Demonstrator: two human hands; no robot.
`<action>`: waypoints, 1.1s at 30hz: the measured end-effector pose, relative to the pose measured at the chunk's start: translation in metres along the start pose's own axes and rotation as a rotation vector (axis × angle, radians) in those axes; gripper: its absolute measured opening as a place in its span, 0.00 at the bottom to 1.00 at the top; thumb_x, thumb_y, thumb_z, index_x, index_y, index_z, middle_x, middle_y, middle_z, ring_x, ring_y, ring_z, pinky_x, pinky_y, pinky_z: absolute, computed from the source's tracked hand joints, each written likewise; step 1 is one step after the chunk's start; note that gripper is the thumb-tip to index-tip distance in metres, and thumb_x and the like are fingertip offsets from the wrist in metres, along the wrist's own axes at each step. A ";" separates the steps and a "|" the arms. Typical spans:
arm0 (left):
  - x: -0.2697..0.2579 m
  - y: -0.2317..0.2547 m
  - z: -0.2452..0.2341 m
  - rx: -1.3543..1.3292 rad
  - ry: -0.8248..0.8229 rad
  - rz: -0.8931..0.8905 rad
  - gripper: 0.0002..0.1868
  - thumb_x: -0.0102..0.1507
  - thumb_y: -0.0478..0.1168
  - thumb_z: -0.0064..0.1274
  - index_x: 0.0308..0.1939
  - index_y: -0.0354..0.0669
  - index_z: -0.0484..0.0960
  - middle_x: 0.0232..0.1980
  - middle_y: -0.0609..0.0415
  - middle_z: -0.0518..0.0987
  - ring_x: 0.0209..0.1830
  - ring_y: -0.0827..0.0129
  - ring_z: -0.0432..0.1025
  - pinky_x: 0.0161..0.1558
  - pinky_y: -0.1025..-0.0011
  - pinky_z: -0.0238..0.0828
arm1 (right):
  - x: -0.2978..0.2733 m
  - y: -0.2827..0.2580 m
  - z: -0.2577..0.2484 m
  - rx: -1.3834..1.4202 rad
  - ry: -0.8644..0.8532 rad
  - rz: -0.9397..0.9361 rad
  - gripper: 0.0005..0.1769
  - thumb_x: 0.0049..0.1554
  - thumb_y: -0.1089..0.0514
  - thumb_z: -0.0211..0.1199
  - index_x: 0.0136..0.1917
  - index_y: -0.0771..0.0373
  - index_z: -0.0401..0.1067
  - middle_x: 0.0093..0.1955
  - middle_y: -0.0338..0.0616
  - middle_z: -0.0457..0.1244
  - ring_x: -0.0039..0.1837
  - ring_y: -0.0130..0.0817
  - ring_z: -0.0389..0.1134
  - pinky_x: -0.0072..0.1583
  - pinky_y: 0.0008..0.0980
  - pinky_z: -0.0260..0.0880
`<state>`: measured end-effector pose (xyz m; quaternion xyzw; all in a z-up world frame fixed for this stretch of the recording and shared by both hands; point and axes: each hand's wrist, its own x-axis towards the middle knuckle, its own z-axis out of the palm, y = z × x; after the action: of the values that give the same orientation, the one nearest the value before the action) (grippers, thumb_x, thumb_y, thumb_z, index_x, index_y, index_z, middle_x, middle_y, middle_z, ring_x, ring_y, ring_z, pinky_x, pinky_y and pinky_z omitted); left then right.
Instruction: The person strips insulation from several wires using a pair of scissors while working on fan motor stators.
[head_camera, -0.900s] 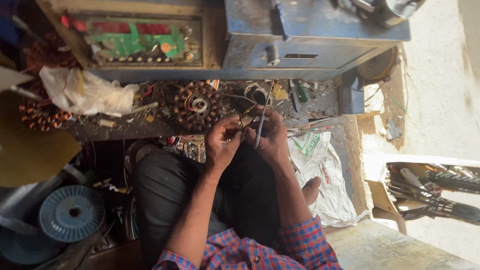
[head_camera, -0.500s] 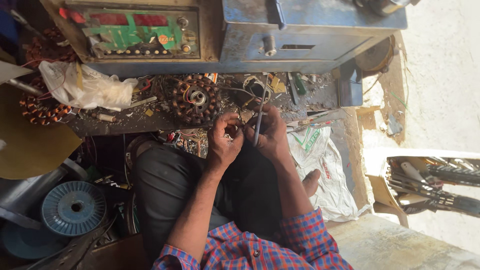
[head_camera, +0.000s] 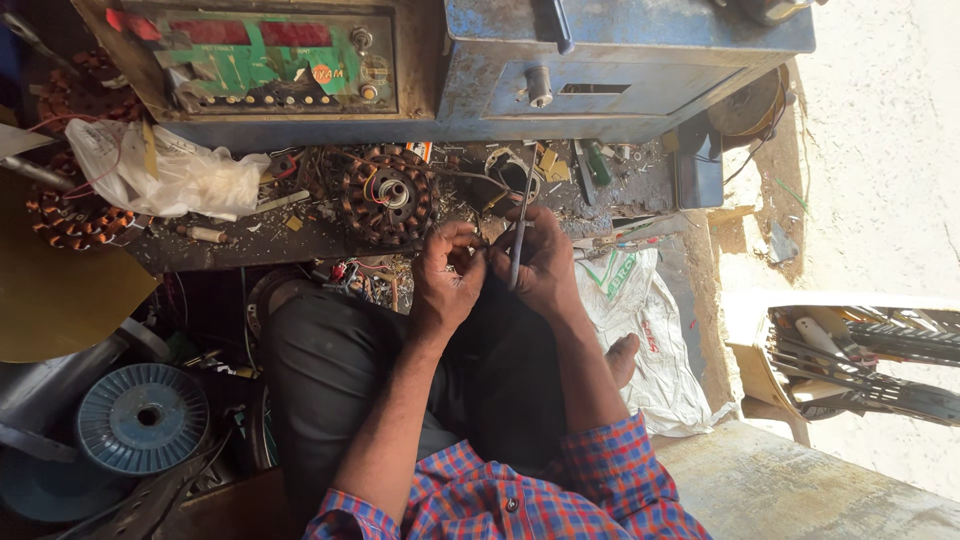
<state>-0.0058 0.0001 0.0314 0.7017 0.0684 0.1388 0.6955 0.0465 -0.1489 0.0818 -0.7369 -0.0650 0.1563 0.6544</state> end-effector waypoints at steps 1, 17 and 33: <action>0.000 -0.002 0.000 0.000 0.001 -0.002 0.22 0.64 0.27 0.57 0.60 0.42 0.70 0.42 0.56 0.82 0.34 0.77 0.76 0.36 0.78 0.73 | -0.001 0.000 0.000 0.000 -0.002 0.002 0.38 0.51 0.46 0.78 0.65 0.64 0.62 0.45 0.40 0.68 0.47 0.24 0.68 0.49 0.24 0.70; 0.001 -0.005 0.001 -0.317 -0.038 -0.073 0.23 0.62 0.24 0.56 0.60 0.40 0.72 0.45 0.56 0.80 0.38 0.79 0.73 0.41 0.79 0.73 | 0.002 -0.001 -0.003 0.072 0.042 0.019 0.33 0.51 0.51 0.79 0.62 0.64 0.66 0.48 0.41 0.69 0.49 0.25 0.70 0.51 0.24 0.72; -0.004 -0.008 -0.001 -0.334 -0.126 -0.100 0.21 0.62 0.25 0.55 0.59 0.39 0.75 0.43 0.57 0.78 0.41 0.78 0.73 0.46 0.77 0.75 | 0.002 0.008 -0.008 0.264 0.010 0.027 0.35 0.51 0.53 0.80 0.63 0.64 0.63 0.46 0.44 0.68 0.45 0.25 0.69 0.47 0.23 0.70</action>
<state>-0.0089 0.0001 0.0233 0.5795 0.0355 0.0695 0.8113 0.0502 -0.1567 0.0743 -0.6459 -0.0304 0.1686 0.7439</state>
